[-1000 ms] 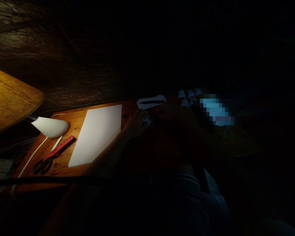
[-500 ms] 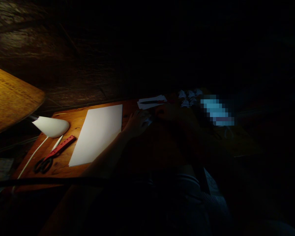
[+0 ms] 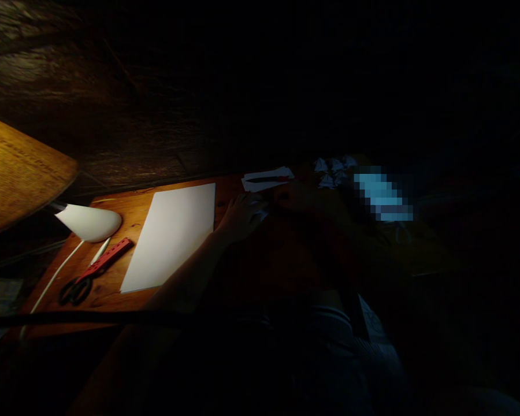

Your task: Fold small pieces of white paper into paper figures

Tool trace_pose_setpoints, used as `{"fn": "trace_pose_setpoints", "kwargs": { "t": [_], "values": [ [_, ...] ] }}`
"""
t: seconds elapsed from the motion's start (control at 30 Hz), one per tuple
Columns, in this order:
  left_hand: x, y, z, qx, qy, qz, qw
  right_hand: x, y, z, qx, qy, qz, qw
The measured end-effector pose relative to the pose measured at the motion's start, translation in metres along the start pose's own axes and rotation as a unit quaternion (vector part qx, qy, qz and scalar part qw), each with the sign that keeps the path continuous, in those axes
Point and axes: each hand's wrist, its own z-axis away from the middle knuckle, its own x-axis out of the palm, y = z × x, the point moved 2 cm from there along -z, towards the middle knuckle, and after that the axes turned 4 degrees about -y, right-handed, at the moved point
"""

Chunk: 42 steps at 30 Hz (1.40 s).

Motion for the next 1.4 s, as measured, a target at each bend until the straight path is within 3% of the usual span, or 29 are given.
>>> {"fn": "trace_pose_setpoints", "kwargs": {
  "t": [1.4],
  "values": [
    [0.001, -0.001, 0.000, -0.010, 0.006, 0.009, 1.000, -0.006, -0.009, 0.004, 0.008, -0.003, 0.007, 1.000]
  ]
}}
